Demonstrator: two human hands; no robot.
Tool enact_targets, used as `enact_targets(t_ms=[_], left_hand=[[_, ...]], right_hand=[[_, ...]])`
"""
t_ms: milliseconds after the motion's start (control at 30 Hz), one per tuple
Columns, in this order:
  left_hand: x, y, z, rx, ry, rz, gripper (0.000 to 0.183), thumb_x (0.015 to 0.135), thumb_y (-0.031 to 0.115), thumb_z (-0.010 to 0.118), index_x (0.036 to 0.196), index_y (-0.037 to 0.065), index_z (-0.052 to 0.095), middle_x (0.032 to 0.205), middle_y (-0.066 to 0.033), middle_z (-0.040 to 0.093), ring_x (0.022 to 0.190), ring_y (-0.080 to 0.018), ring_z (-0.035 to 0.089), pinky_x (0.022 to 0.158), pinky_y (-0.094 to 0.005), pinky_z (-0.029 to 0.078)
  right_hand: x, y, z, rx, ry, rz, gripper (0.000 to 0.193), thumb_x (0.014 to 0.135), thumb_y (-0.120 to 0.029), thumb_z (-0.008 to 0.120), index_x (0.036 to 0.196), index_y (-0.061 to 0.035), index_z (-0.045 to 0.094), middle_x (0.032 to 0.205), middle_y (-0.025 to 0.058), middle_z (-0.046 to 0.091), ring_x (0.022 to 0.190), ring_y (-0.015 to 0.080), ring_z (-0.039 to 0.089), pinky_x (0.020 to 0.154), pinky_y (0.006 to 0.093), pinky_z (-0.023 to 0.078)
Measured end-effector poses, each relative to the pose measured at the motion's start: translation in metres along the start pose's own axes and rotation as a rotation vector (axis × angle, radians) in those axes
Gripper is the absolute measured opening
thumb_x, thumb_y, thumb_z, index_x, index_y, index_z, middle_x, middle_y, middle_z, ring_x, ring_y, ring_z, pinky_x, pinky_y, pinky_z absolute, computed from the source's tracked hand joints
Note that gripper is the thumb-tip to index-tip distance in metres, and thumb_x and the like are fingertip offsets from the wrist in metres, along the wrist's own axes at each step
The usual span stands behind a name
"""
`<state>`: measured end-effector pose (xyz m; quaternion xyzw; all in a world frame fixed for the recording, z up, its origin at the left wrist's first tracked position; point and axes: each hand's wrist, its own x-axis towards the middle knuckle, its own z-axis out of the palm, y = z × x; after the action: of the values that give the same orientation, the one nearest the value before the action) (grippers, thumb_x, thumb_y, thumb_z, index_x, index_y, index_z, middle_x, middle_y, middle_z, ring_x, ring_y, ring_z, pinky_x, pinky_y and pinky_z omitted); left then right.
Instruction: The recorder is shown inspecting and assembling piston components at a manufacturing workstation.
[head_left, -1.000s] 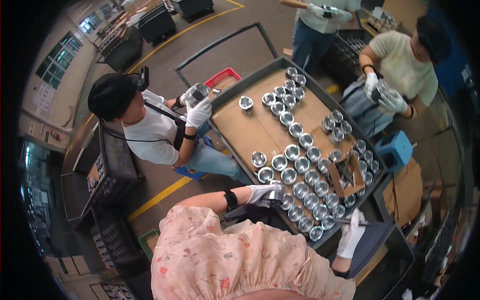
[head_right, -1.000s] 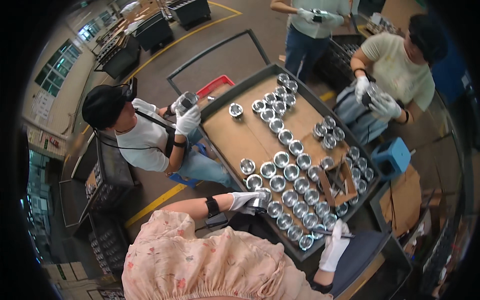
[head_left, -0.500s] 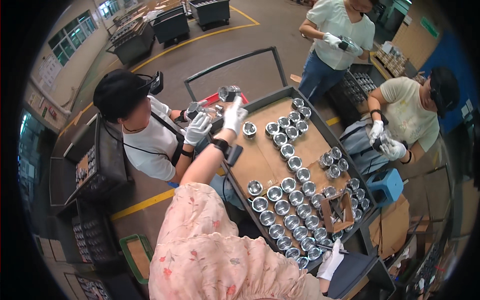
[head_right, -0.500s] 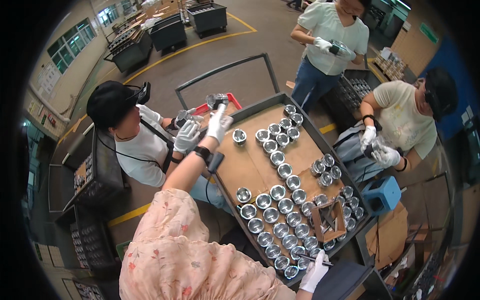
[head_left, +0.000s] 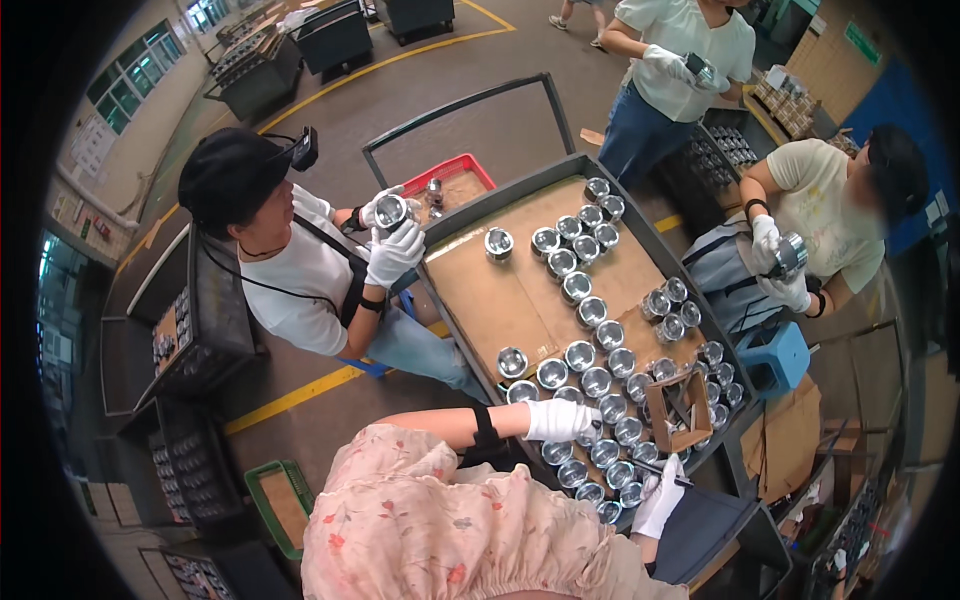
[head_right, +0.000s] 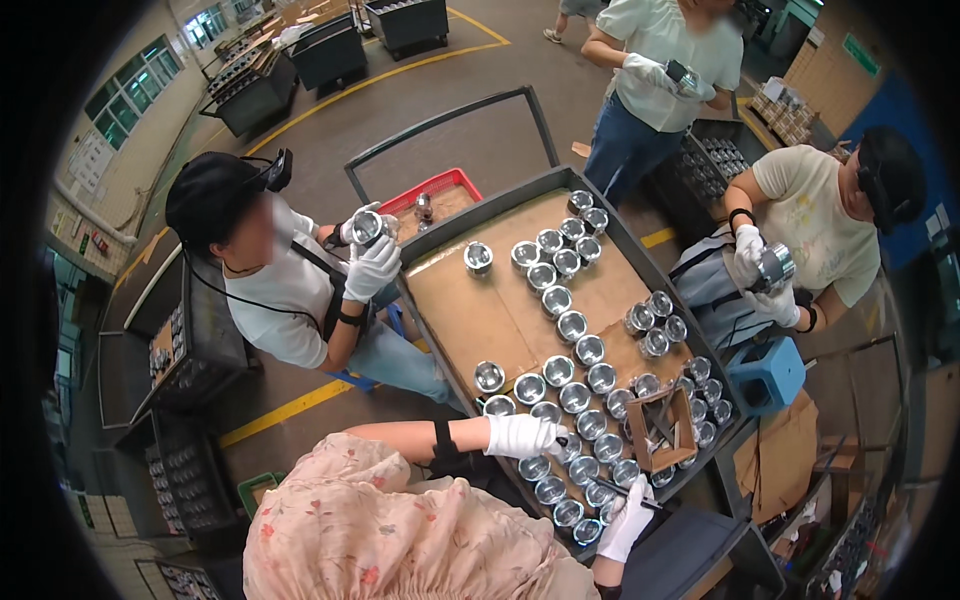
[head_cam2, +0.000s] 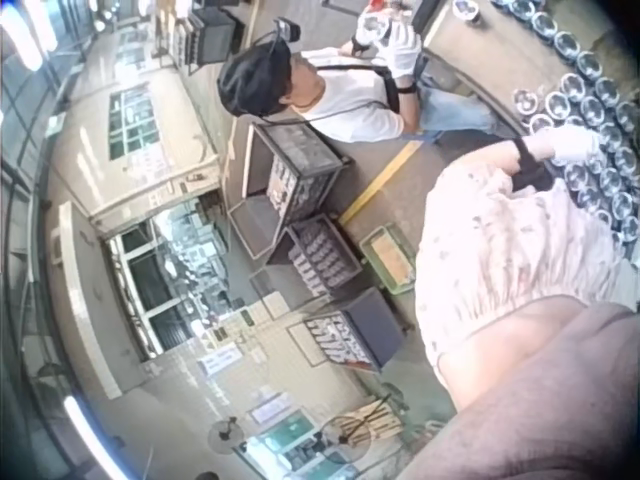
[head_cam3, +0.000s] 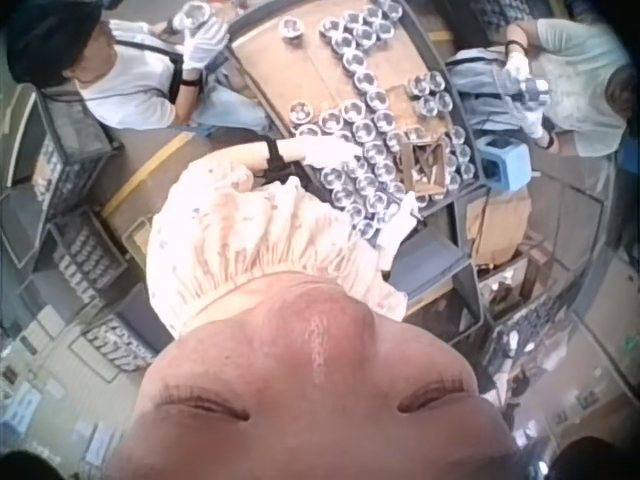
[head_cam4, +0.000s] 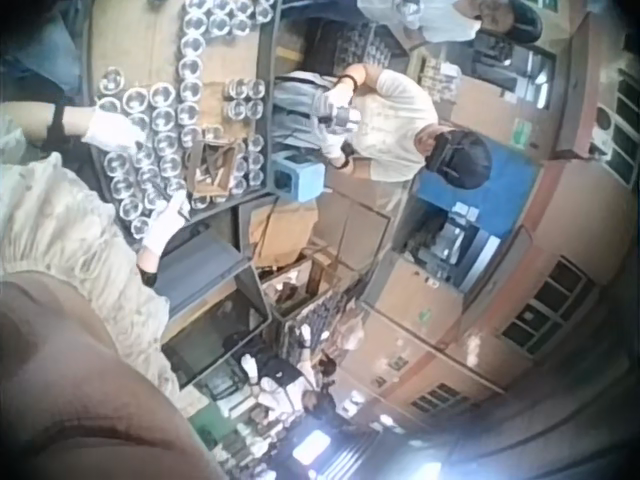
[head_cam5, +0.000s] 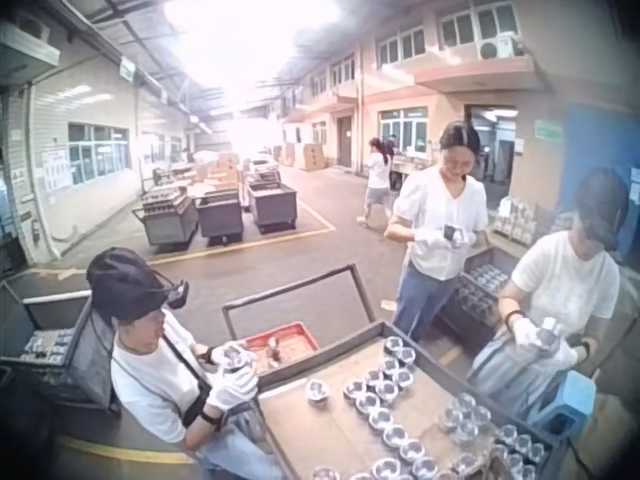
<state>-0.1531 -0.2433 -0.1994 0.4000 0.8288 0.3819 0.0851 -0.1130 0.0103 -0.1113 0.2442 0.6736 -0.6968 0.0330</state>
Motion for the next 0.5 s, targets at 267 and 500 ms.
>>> enact_targets(t_ms=[267,500], left_hand=[[0.024,0.037,-0.051,-0.809,-0.068,-0.204,0.033,0.072,-0.002,0.056,0.101,0.010,0.068,0.106,-0.0130,0.055,0.095,-0.0298,0.058,0.080,-0.0370,0.049],[0.042,0.068,-0.091,-0.371,0.083,-0.015,0.039,0.067,-0.014,0.050,0.092,0.006,0.072,0.098,-0.0107,0.060,0.091,-0.0269,0.059,0.077,-0.0336,0.048]], right_hand=[[0.006,-0.039,0.024,0.038,-0.040,-0.100,0.022,0.098,-0.028,0.054,0.084,-0.0100,0.057,0.069,-0.0055,0.048,0.053,0.0013,0.037,0.046,0.0187,0.027],[0.002,-0.086,0.045,0.101,-0.223,-0.233,0.014,0.094,-0.012,0.060,0.083,-0.0038,0.057,0.072,-0.0014,0.057,0.052,0.0038,0.048,0.046,0.0196,0.037]])
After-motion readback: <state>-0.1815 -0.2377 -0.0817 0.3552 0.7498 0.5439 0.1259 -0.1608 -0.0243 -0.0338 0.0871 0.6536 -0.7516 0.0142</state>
